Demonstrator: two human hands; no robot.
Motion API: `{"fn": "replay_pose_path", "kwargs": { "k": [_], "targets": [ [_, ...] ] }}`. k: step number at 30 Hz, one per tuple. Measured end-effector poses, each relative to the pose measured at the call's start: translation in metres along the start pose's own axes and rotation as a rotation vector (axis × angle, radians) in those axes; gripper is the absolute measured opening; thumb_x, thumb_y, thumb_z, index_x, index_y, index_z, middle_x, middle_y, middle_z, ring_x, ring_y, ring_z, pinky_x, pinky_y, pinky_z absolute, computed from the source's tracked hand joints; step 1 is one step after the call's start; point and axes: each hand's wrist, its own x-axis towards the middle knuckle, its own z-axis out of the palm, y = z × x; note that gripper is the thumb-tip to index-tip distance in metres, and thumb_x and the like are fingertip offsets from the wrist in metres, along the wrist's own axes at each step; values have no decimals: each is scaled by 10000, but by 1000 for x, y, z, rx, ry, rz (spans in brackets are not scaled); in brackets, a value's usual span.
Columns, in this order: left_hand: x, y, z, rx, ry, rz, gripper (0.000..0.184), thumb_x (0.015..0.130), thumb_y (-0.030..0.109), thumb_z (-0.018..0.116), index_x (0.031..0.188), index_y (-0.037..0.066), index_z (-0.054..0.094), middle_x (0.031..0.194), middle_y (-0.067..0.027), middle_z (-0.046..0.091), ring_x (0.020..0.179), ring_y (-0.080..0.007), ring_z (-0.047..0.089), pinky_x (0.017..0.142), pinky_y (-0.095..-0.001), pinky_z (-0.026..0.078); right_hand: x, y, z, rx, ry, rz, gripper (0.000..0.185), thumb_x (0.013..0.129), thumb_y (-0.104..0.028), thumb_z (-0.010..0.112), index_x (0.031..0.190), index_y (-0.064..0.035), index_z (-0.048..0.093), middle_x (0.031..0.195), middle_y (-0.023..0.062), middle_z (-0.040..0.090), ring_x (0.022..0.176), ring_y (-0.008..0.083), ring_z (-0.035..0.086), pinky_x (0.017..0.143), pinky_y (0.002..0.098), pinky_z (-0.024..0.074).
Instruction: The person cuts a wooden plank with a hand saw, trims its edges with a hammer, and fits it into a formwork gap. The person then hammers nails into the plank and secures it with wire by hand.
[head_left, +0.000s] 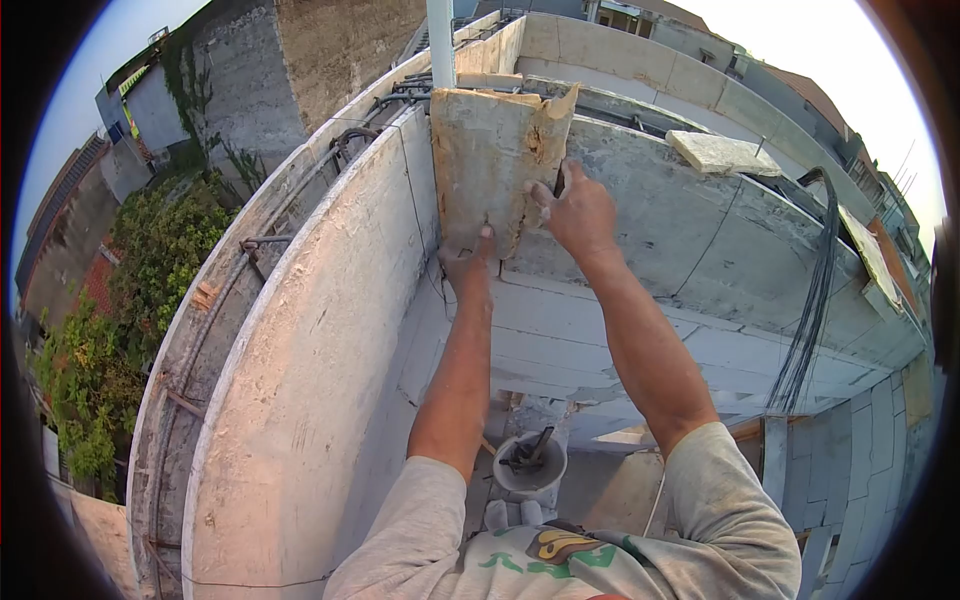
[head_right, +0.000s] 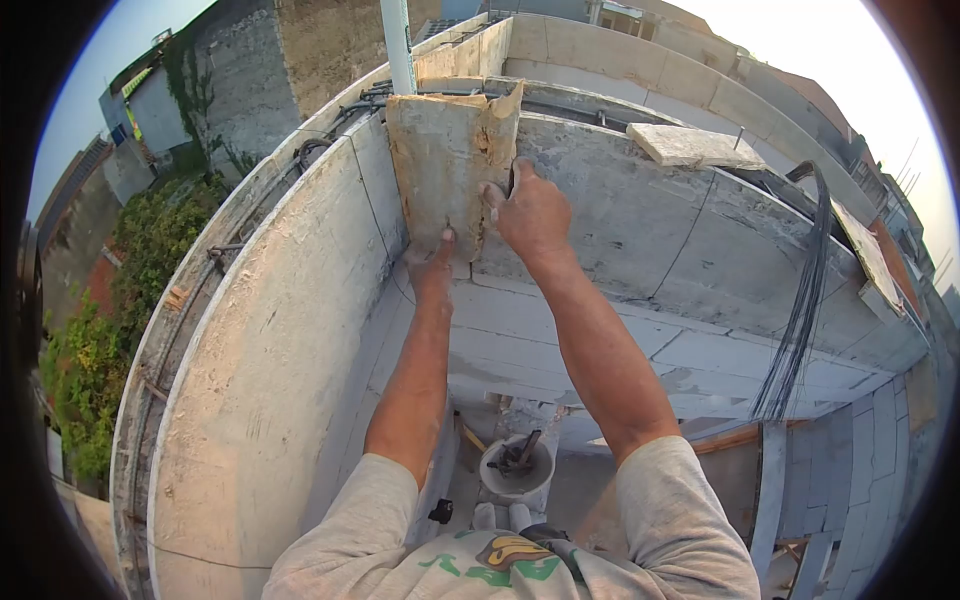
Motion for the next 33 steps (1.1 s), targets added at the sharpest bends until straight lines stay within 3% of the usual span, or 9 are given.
{"fn": "replay_pose_path", "kwargs": {
  "k": [3,5,9,12,13,16,18,25,33],
  "targets": [
    [-40,43,-14,291,29,42,923,719,392,824,1315,-107,326,1315,-204,437,1217,-287,439,1039,-372,343,-10,5,-6,184,-52,-14,411,812,-357,709,980,7,616,724,195,653,713,360,660,643,436,509],
    [-60,44,-32,439,29,244,967,717,436,813,1339,-104,307,1352,-217,410,1246,-293,418,1058,-371,324,-26,17,-14,344,-119,-33,402,801,-344,725,988,-2,628,727,167,648,703,317,651,658,409,512],
    [-106,41,-82,554,-28,397,980,696,493,810,1342,-84,350,1354,-211,442,1236,-275,453,1057,-362,343,-86,54,-58,715,-464,81,426,783,-339,744,1045,-17,649,770,98,641,710,230,616,700,361,511],
    [-138,35,-108,208,-510,-61,896,704,443,824,1320,-65,417,1272,-176,535,1172,-252,529,966,-375,444,-132,76,-77,829,-749,308,462,772,-348,753,1078,-16,652,893,84,653,807,212,613,756,343,509],
    [-152,33,-113,170,-532,-148,820,720,415,819,1283,-58,458,1217,-157,567,1114,-232,558,931,-354,461,-146,84,-80,831,-833,387,473,768,-351,755,1085,-16,652,946,86,659,850,211,616,777,339,508],
    [-191,25,-124,109,-563,-312,635,760,337,802,1201,-43,547,1100,-115,637,986,-189,619,848,-309,498,-179,108,-79,622,-823,258,527,763,-362,755,1117,4,623,1051,119,643,959,236,602,854,350,493],
    [-211,12,-128,138,-536,-323,569,780,288,790,1184,-41,561,1083,-108,644,966,-184,626,822,-303,505,-201,106,-79,807,-676,327,560,763,-369,751,1152,3,595,1093,141,630,1001,251,593,883,362,479],
    [-243,15,-144,93,-603,-430,544,759,242,802,1172,-24,569,1085,-91,642,970,-174,622,832,-299,498,-254,118,-86,742,-770,309,523,811,-298,710,1209,-6,538,1120,171,630,1046,264,598,897,368,459],
    [-263,-20,-139,143,-454,-404,528,750,162,802,1190,-4,563,1107,-79,632,997,-175,614,857,-316,493,-320,136,-58,549,-593,287,537,797,-320,722,1212,-26,549,981,218,664,953,365,639,849,410,481]
  ]
}}
